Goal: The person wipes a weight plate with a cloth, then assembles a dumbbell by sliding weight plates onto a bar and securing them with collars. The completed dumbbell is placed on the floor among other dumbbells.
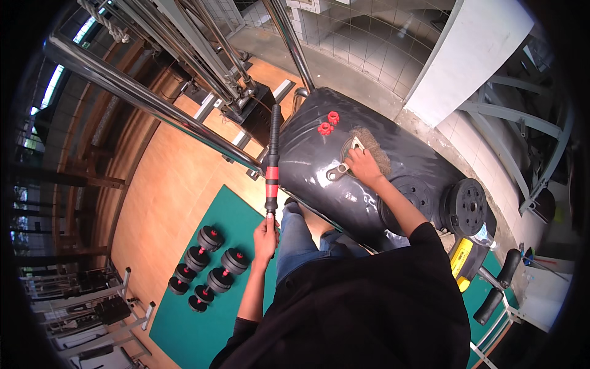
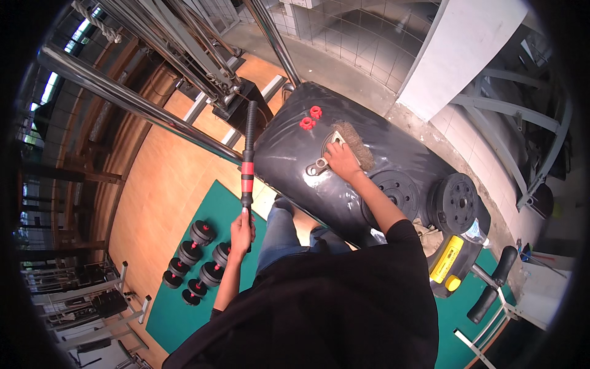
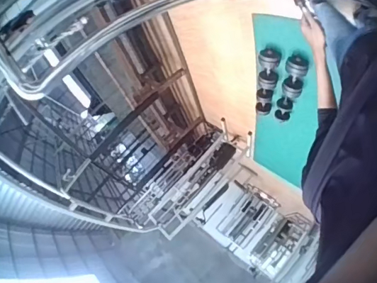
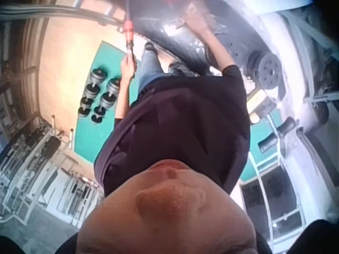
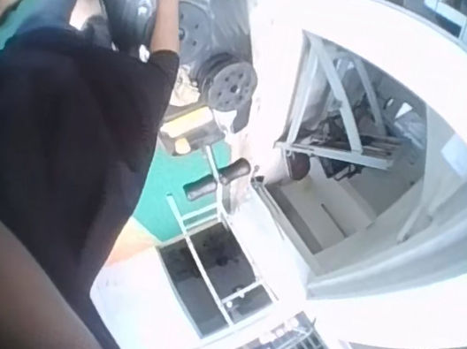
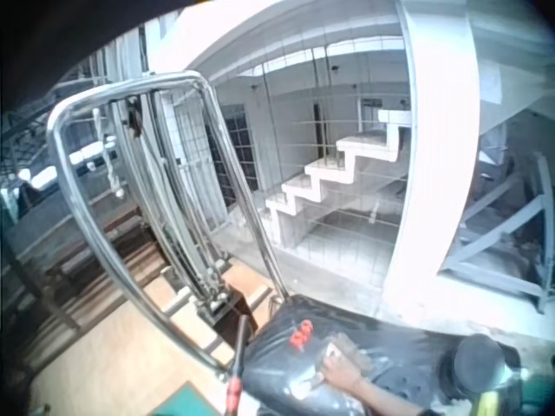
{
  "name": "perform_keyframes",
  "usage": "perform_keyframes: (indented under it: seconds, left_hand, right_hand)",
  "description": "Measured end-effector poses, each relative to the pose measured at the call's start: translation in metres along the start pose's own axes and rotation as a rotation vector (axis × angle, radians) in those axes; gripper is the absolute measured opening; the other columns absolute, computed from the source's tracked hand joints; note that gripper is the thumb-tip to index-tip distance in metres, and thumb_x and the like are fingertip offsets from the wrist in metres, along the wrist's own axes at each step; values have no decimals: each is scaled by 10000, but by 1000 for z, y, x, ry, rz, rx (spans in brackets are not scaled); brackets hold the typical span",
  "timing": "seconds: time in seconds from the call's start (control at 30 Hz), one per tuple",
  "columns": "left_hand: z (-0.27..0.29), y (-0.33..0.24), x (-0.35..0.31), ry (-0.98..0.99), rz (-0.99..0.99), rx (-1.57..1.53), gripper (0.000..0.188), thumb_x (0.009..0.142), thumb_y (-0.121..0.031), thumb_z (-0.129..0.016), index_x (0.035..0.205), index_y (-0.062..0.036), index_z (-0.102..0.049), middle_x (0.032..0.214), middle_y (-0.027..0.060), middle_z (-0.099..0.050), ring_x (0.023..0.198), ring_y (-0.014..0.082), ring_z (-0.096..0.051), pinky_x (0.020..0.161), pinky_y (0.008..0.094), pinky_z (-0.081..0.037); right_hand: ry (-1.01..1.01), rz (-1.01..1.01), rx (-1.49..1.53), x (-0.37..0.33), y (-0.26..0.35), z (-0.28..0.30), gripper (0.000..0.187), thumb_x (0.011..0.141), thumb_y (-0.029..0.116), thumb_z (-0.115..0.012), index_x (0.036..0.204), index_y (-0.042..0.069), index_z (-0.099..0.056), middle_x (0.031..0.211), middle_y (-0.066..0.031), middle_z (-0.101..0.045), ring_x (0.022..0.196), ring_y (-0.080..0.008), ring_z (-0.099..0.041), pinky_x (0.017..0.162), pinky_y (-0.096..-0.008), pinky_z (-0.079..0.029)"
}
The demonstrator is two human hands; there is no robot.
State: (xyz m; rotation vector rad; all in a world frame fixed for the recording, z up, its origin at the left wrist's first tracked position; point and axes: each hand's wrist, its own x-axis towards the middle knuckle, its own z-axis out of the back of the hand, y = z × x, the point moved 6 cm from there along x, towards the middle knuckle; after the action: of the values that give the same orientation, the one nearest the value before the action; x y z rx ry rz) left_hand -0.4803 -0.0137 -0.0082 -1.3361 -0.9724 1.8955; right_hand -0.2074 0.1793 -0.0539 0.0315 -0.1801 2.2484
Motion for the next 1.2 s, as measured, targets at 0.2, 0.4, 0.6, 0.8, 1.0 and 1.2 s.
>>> perform_keyframes:
  seconds: [0.2,0.4,0.6,0.8,1.0,1.2]
  left_hand:
    - [2,-27,47,96,-82,243,476,940,-444,-484,745,-21,-581,489,18,-464,443,77,-444,432,277,-344]
    - [-34,-94,72,287,-291,637,539,874,-500,-551,853,31,-639,563,181,-545,526,313,-544,553,384,-433]
    - [-10,-135,64,394,-433,1031,562,828,-558,-572,799,-3,-649,610,203,-588,639,383,-607,596,445,-472]
    - [-5,-158,68,408,-557,1097,546,808,-570,-588,769,-28,-653,619,196,-599,635,376,-613,596,448,-480]
    - [-7,-160,70,416,-501,1063,527,828,-543,-585,813,-23,-668,610,185,-594,630,359,-614,580,428,-467]
    - [-10,-157,82,714,-176,837,562,898,-518,-515,776,17,-634,490,15,-419,452,88,-425,438,292,-351]
  right_hand:
    - [-511,-195,322,-30,-37,147,239,747,-36,-591,953,84,-586,1072,-93,-618,891,-227,-622,692,-299,-528]
    - [-435,-509,1483,-15,13,162,134,822,8,-666,895,26,-555,882,-75,-642,731,-64,-607,608,-189,-508]
    - [-709,-1025,857,-70,-114,126,126,841,39,-648,928,39,-557,775,-43,-647,633,-77,-608,512,-215,-506]
    - [-691,-988,1203,-56,-63,87,140,831,62,-661,912,20,-555,722,-60,-642,623,-81,-614,472,-232,-466]
    - [-849,-954,1262,-34,-45,160,165,836,56,-666,928,17,-535,763,-14,-608,619,-38,-575,478,-188,-460]
    - [-658,-1083,56,-90,-124,135,175,841,194,-665,939,72,-587,585,-82,-599,496,-118,-567,476,-298,-429]
